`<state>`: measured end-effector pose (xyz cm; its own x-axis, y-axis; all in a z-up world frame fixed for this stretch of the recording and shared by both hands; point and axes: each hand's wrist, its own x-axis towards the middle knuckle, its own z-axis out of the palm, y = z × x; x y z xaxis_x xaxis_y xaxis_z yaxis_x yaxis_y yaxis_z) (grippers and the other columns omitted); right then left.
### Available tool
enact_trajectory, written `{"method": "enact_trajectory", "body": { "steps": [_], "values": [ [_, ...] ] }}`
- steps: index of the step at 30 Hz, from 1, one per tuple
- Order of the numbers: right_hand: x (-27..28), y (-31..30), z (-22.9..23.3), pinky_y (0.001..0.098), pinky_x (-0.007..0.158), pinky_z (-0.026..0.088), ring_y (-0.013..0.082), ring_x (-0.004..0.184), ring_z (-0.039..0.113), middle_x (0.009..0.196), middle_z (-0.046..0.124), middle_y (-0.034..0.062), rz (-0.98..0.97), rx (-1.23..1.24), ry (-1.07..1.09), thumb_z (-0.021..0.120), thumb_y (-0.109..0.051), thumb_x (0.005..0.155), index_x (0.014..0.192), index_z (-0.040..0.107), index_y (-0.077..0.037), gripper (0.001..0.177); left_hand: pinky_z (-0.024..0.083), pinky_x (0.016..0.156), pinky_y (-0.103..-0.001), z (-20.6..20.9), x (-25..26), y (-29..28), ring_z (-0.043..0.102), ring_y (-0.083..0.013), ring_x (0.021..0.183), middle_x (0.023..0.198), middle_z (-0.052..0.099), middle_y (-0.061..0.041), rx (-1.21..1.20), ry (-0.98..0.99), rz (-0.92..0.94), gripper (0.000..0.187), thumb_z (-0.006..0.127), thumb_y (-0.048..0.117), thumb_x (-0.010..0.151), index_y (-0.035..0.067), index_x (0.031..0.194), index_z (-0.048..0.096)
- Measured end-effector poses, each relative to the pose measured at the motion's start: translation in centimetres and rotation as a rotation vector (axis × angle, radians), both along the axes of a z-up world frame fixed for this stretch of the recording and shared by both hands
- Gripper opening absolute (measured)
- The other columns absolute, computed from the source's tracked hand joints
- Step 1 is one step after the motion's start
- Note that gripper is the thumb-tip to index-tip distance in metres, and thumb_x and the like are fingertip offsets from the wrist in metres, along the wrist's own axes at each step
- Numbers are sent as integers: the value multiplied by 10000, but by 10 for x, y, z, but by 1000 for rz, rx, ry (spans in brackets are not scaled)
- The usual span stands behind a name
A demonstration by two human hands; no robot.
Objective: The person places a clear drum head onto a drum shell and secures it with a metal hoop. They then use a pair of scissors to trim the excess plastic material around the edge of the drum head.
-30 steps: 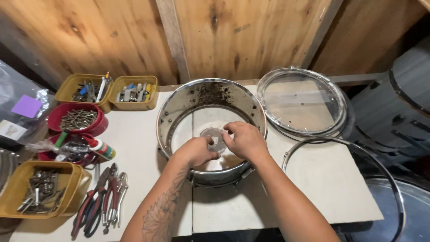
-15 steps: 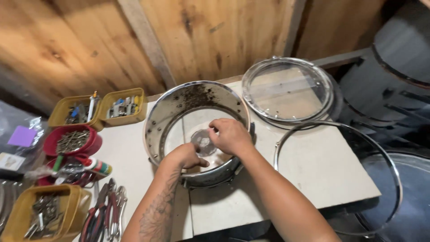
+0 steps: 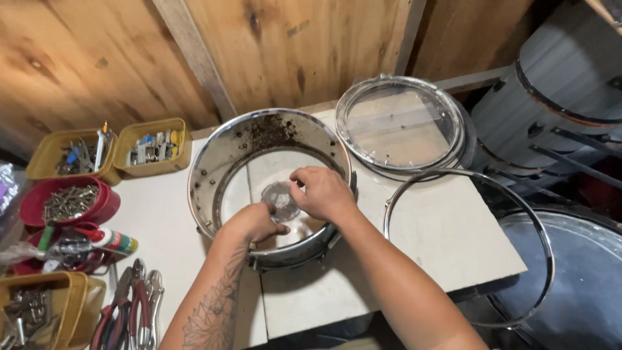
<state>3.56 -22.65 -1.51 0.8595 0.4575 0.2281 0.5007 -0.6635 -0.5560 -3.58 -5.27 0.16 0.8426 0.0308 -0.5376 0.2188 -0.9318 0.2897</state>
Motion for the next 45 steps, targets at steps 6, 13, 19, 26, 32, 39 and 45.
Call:
{"method": "enact_trajectory", "body": {
  "steps": [6, 13, 19, 26, 32, 39, 45],
  "values": [
    [-1, -1, -2, 465, 811, 606, 305, 951, 742, 931, 777, 3, -7, 1, 13, 602, -418, 889, 1059, 773, -261, 288, 508, 1090, -489, -3, -4, 0, 614, -387, 1301, 1280, 691, -255, 1, -36, 7, 694, 730, 522, 812, 114, 1367, 647],
    [-2, -2, -1, 464, 816, 605, 311, 944, 743, 925, 779, 10, 8, -11, -16, 606, -387, 897, 1058, 778, -253, 272, 508, 1080, -505, -6, -1, 1, 619, -395, 1289, 1277, 692, -244, 4, -77, -24, 684, 709, 498, 831, 119, 1393, 622],
    [-2, -3, -5, 462, 837, 604, 308, 957, 741, 936, 780, 1, 14, -68, 2, 592, -397, 905, 1071, 777, -259, 284, 492, 1102, -516, -1, -3, -3, 590, -408, 1319, 1337, 657, -243, -31, -109, 5, 685, 692, 485, 861, 127, 1434, 575],
    [-1, -1, 0, 451, 861, 601, 292, 982, 737, 949, 783, 6, -11, -61, 49, 593, -392, 913, 1085, 779, -238, 297, 405, 1143, -623, 27, -20, -8, 376, -546, 1419, 1616, 254, -299, -148, -584, 151, 976, 787, 301, 827, 136, 1625, 249],
    [-5, -3, 8, 467, 860, 598, 307, 986, 735, 948, 785, 16, -20, -46, 87, 596, -399, 913, 1078, 785, -235, 300, 458, 1057, -640, 18, -10, 30, 471, -474, 1322, 1613, 250, -248, -457, -1258, 616, 1036, 808, 171, 886, 182, 1658, 117],
    [-15, 0, 26, 501, 891, 528, 340, 1038, 699, 1150, 766, 67, -4, -139, 89, 540, -413, 933, 1107, 766, -150, 387, 146, 1288, -651, -25, -16, 170, 71, -530, 1598, 1717, -111, -193, -150, -1263, 1514, 1028, 833, 224, 1124, 251, 1666, -40],
    [-10, -1, 20, 466, 881, 532, 306, 999, 715, 1074, 789, 53, 5, -49, 67, 544, -398, 926, 1012, 786, -142, 363, 40, 1280, -617, 25, -40, 178, -65, -417, 1578, 1696, -67, -219, -260, -1236, 1582, 878, 757, 166, 1106, 173, 1666, 80]
  ]
}}
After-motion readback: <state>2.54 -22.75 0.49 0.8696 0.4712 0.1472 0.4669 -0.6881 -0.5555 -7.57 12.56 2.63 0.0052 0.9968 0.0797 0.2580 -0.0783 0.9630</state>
